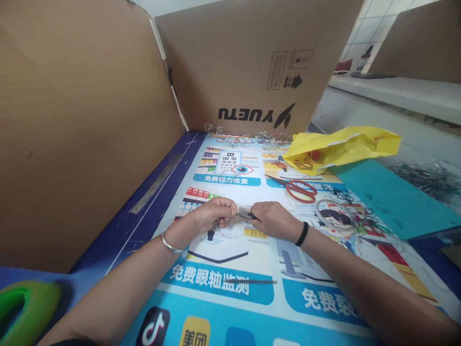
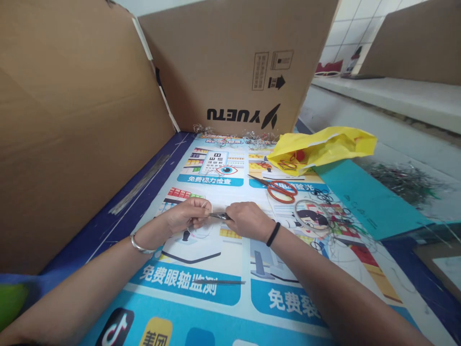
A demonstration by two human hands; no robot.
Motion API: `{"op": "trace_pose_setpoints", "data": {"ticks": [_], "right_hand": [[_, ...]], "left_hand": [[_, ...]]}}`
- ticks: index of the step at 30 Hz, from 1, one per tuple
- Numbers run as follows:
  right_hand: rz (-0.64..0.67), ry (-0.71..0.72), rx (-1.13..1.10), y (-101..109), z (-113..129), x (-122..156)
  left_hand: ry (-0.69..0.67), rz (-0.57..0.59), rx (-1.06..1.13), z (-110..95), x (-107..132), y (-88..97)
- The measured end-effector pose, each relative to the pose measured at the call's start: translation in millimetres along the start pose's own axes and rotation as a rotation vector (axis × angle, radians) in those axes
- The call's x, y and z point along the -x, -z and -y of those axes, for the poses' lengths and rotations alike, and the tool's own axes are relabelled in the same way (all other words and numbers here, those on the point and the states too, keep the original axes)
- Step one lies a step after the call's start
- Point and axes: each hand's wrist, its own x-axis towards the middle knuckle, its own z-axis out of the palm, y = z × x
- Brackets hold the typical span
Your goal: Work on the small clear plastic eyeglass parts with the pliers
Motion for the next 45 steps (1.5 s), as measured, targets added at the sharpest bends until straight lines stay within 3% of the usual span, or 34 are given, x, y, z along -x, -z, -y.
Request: {"op": "trace_pose_setpoints", "data": {"ticks": [9,14,19,24,28,31,34,38,45], "right_hand": [[0.03,-0.004,-0.039,1,1,1],[-0.026,-0.044,-0.045,-1,-1,0],[-0.078,-0.189,-0.1,-3,-6,-2],[-0.132,-0.406,-0.117,-6,-10,-6],[-0.288,-0.517,-0.23,-8,-12,-7],[-0.494,-0.453,-0.369,-6,-9,-5],[-0.602,-0.252,-0.419,-4,-1,-4],[-0.633,-0.09,-0.391,-5,10,-4],[-0.617,-0.054,-0.376,-6,12,-4]], "left_hand": [[-0.007,-0.009,-0.005,0,1,-0.1],[-0.018,-0.043,0.013,-1,1,-1.1],[-0.052,-0.127,0.087,4,-3,-0.1],[-0.135,-0.296,0.157,8,-8,-1.0],[-0.181,-0.416,0.198,10,-10,-5.4],[-0.213,-0.491,0.202,11,-11,-10.5],[-0.233,-0.561,0.204,14,-12,-15.1],[-0.236,-0.595,0.21,17,-13,-19.0],[-0.231,-0.536,0.214,19,-11,-22.1]]}}
